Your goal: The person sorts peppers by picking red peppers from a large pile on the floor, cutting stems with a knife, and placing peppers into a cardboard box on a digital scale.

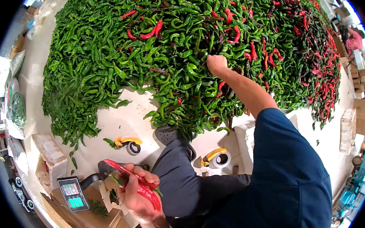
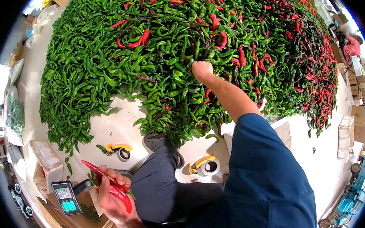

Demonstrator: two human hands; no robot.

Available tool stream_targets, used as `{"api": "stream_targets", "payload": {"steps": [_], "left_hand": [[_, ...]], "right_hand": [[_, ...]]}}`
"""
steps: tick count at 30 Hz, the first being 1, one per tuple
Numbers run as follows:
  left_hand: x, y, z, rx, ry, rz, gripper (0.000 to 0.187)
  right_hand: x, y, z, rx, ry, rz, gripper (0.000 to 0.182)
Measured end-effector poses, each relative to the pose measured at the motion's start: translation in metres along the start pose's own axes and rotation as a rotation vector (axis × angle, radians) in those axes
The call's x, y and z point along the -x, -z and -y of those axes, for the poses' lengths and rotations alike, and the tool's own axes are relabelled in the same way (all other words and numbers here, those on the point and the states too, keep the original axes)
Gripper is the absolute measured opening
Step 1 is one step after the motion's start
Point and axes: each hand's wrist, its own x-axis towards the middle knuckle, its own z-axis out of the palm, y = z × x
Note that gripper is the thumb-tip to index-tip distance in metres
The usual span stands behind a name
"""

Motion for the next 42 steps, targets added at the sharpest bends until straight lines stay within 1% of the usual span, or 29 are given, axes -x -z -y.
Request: {"api": "stream_targets", "payload": {"steps": [3, 5, 6, 7, 9, 11, 12, 13, 15, 16, 17, 19, 20, 21, 23, 26, 28, 30, 31, 32, 33, 34, 35, 36, 37, 38, 39, 41, 42], "left_hand": [[-0.006, -0.009, 0.001, 0.027, 0.056, 0.021, 0.027], [-0.008, -0.014, 0.004, 0.061, 0.083, 0.030, 0.025], [-0.010, -0.015, 0.005, 0.081, 0.095, 0.056, 0.025], [-0.011, -0.017, 0.006, 0.099, 0.104, 0.082, 0.025], [-0.009, -0.025, 0.008, 0.081, 0.117, 0.079, 0.025], [-0.008, -0.032, 0.010, 0.070, 0.124, 0.075, 0.025], [-0.007, -0.035, 0.011, 0.065, 0.123, 0.074, 0.025], [-0.007, -0.036, 0.011, 0.057, 0.121, 0.072, 0.025], [-0.007, -0.037, 0.011, 0.027, 0.115, 0.066, 0.026], [-0.007, -0.036, 0.012, 0.015, 0.112, 0.058, 0.026], [-0.008, -0.034, 0.012, 0.017, 0.107, 0.063, 0.026], [-0.010, -0.030, 0.012, 0.025, 0.096, 0.082, 0.027], [-0.012, -0.028, 0.012, 0.031, 0.102, 0.067, 0.028], [-0.013, -0.029, 0.013, 0.039, 0.097, 0.066, 0.028], [-0.013, -0.031, 0.014, 0.053, 0.097, 0.065, 0.028], [-0.015, -0.034, 0.015, 0.048, 0.103, 0.049, 0.029], [-0.015, -0.036, 0.016, 0.055, 0.105, 0.047, 0.029], [-0.015, -0.037, 0.017, 0.065, 0.120, 0.041, 0.030], [-0.016, -0.037, 0.019, 0.034, 0.120, 0.072, 0.029], [-0.016, -0.036, 0.020, -0.001, 0.121, 0.105, 0.029], [-0.017, -0.036, 0.021, -0.037, 0.121, 0.139, 0.029], [-0.017, -0.035, 0.021, -0.042, 0.131, 0.147, 0.029], [-0.019, -0.032, 0.021, -0.028, 0.147, 0.219, 0.030], [-0.021, -0.027, 0.020, -0.013, 0.163, 0.289, 0.030], [-0.024, -0.026, 0.019, 0.003, 0.177, 0.359, 0.031], [-0.017, -0.041, 0.021, 0.006, 0.144, 0.097, 0.029], [-0.019, -0.043, 0.018, -0.004, 0.157, 0.138, 0.028], [-0.022, -0.043, 0.014, -0.022, 0.183, 0.217, 0.025], [-0.024, -0.040, 0.014, -0.013, 0.182, 0.225, 0.026]], "right_hand": [[0.024, 0.018, -0.008, 0.044, 0.139, 0.002, 0.021], [0.042, 0.052, -0.023, 0.101, 0.084, 0.220, 0.020], [0.048, 0.065, -0.042, 0.035, 0.153, 0.228, 0.022], [0.046, 0.067, -0.062, -0.002, 0.153, 0.177, 0.025], [0.041, 0.071, -0.111, -0.292, 0.198, -0.133, 0.032], [0.035, 0.094, -0.133, -0.692, -0.237, -0.154, 0.037], [0.019, 0.085, -0.151, -0.924, -0.278, -0.295, 0.040], [0.001, 0.074, -0.164, -0.932, -0.405, -0.404, 0.045], [-0.027, 0.060, -0.177, -0.834, -0.592, -0.457, 0.050], [-0.026, 0.068, -0.166, -0.838, -0.648, -0.469, 0.053], [-0.041, 0.054, -0.171, -0.915, -0.646, -0.441, 0.057], [-0.076, 0.023, -0.170, -0.869, -0.742, -0.267, 0.060], [-0.063, 0.043, -0.147, -0.693, -0.759, -0.308, 0.061], [-0.066, 0.041, -0.141, -0.731, -0.766, -0.319, 0.056], [-0.073, 0.030, -0.140, -0.670, -0.773, -0.397, 0.053], [-0.067, 0.016, -0.166, -0.811, -0.783, -0.426, 0.046], [-0.054, 0.000, -0.206, -1.088, -0.793, -0.487, 0.029], [-0.043, 0.017, -0.213, -1.407, -0.766, -0.539, 0.015], [-0.024, 0.057, -0.207, -1.589, -0.736, -0.560, 0.010], [-0.007, 0.105, -0.182, -1.643, -0.672, -0.556, 0.012], [-0.025, 0.107, -0.194, -1.722, -0.520, -0.523, 0.014], [-0.036, 0.129, -0.194, -1.497, -0.429, -0.410, 0.017], [-0.046, 0.145, -0.184, -1.493, -0.279, -0.360, 0.024], [-0.060, 0.163, -0.175, -1.092, -0.210, -0.347, 0.028], [-0.086, 0.157, -0.178, -0.924, -0.075, -0.360, 0.032], [-0.093, 0.164, -0.168, -0.882, -0.082, -0.238, 0.037], [-0.099, 0.172, -0.159, -0.836, -0.087, -0.116, 0.043], [-0.137, 0.134, -0.164, -0.765, -0.111, -0.213, 0.059], [-0.147, 0.121, -0.159, -0.705, -0.209, -0.235, 0.071]]}}
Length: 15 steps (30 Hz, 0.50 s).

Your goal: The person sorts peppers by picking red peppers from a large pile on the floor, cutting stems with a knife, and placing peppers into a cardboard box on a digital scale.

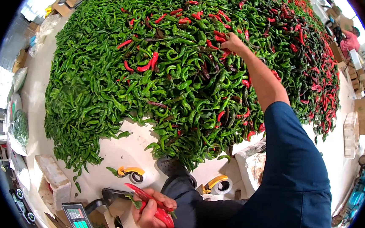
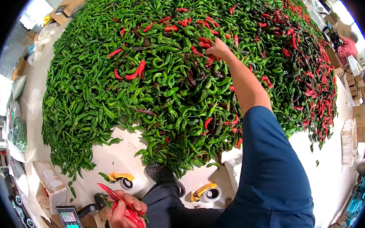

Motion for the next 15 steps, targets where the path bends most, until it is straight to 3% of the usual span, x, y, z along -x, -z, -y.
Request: {"api": "stream_targets", "payload": {"steps": [3, 4, 5, 8, 11, 15], "left_hand": [[-0.001, 0.007, 0.000, -0.005, 0.006, -0.002, 0.027], [-0.002, 0.007, -0.001, -0.022, 0.011, -0.012, 0.027], [-0.001, 0.005, -0.001, -0.037, 0.017, -0.020, 0.027], [-0.004, -0.016, -0.001, 0.074, -0.055, -0.162, 0.028], [-0.002, -0.019, 0.000, 0.022, -0.028, -0.175, 0.027], [0.003, -0.022, 0.005, 0.015, -0.074, -0.161, 0.026]], "right_hand": [[0.019, -0.014, 0.000, -0.002, -0.015, -0.190, 0.078], [0.026, -0.017, 0.003, 0.128, 0.000, -0.273, 0.072], [0.031, -0.019, 0.007, 0.210, -0.063, -0.260, 0.052], [0.042, -0.020, 0.001, 0.206, -0.030, -0.247, 0.036], [0.042, -0.020, -0.003, 0.199, 0.020, -0.215, 0.037], [0.039, -0.025, -0.002, 0.030, -0.005, -0.135, 0.055]]}}
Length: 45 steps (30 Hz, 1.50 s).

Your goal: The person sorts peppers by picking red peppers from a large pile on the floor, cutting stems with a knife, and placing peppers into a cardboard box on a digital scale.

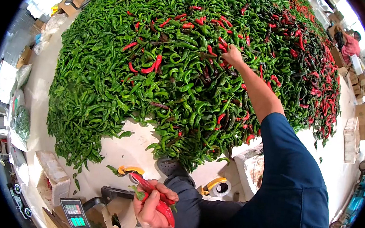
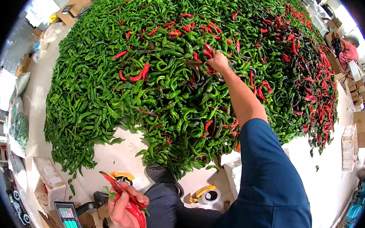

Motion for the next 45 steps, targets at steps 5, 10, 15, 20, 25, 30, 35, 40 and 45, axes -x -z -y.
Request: {"api": "stream_targets", "payload": {"steps": [5, 10, 15, 20, 25, 30, 35, 40, 45], "left_hand": [[-0.004, 0.006, -0.004, -0.063, -0.010, 0.041, 0.025], [-0.001, 0.002, -0.008, -0.016, -0.028, -0.050, 0.029], [-0.003, -0.003, -0.003, -0.051, -0.014, 0.000, 0.032], [-0.009, 0.000, 0.009, 0.013, 0.109, 0.026, 0.035], [-0.020, 0.007, 0.013, 0.216, 0.000, 0.101, 0.035], [-0.014, 0.042, 0.002, 0.215, -0.131, -0.055, 0.050], [0.008, 0.053, -0.004, 0.105, -0.283, 0.029, 0.042], [0.005, 0.053, 0.001, 0.165, -0.346, 0.124, 0.040], [0.000, 0.079, 0.001, 0.011, -0.440, 0.129, 0.066]], "right_hand": [[0.029, 0.019, 0.014, -0.362, -0.098, 0.128, 0.052], [0.082, 0.100, 0.003, -1.149, 0.024, 0.432, 0.025], [0.146, 0.133, 0.025, -1.318, 0.285, 0.591, 0.029], [0.251, 0.127, 0.102, -1.251, 0.259, 0.746, 0.058], [0.352, 0.129, 0.198, -0.975, 0.455, 1.171, 0.058], [0.399, 0.108, 0.238, -1.161, 0.496, 1.277, 0.038], [0.403, 0.098, 0.244, -1.181, 0.032, 1.023, 0.033], [0.443, 0.121, 0.286, -1.140, 0.020, 1.029, 0.031], [0.485, 0.093, 0.300, -1.202, -0.056, 1.150, 0.028]]}}
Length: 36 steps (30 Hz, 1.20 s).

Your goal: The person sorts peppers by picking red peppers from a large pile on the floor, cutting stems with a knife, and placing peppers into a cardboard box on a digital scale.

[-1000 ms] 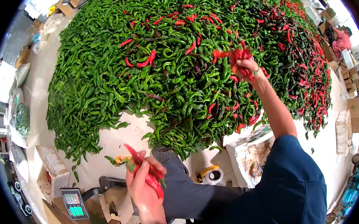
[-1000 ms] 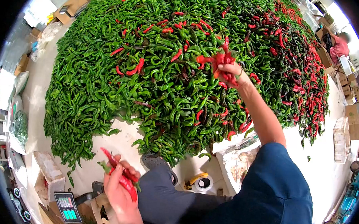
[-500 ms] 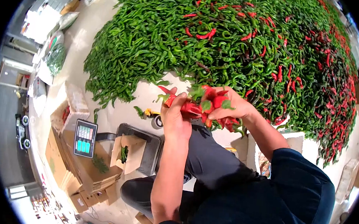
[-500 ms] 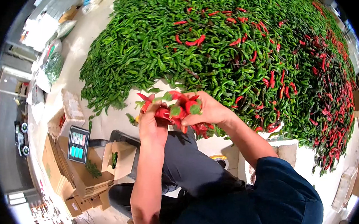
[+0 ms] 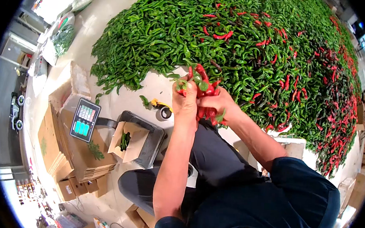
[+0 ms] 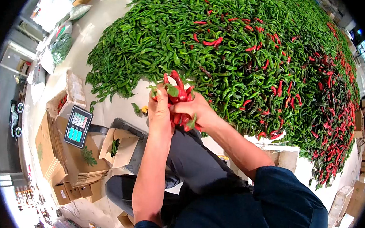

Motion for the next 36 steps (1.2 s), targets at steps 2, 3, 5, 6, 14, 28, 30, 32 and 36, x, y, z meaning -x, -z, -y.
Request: {"api": "stream_targets", "payload": {"steps": [2, 3, 5, 6, 14, 28, 30, 32, 36], "left_hand": [[0.002, 0.008, -0.006, -0.106, 0.082, -0.072, 0.073], [0.002, 0.015, -0.010, -0.073, 0.190, -0.030, 0.077], [0.007, 0.015, -0.020, 0.024, 0.237, 0.014, 0.080], [0.010, 0.015, -0.025, 0.074, 0.258, 0.036, 0.082], [0.018, 0.032, -0.020, -0.159, -0.048, 0.008, 0.088], [0.068, 0.116, -0.113, -0.563, 0.151, 0.006, 0.034], [0.085, 0.120, -0.117, -0.526, 0.164, 0.065, 0.028], [0.093, 0.124, -0.119, -0.532, 0.135, 0.114, 0.027], [0.099, 0.134, -0.117, -0.720, -0.087, 0.151, 0.033]], "right_hand": [[-0.002, -0.004, -0.013, 0.015, 0.017, 0.058, 0.037], [-0.003, -0.007, -0.017, 0.000, 0.050, 0.037, 0.039], [-0.006, -0.019, -0.019, -0.031, 0.121, -0.009, 0.044], [-0.004, -0.013, -0.012, 0.083, -0.029, 0.002, 0.054], [-0.012, -0.033, -0.008, 0.108, 0.157, 0.170, 0.050], [-0.121, 0.054, -0.114, 0.196, -0.261, -0.018, 0.036], [-0.127, 0.078, -0.141, 0.119, -0.386, -0.053, 0.030], [-0.142, 0.074, -0.151, 0.083, -0.458, -0.079, 0.027], [-0.209, 0.017, -0.163, 0.070, -0.523, 0.121, 0.032]]}}
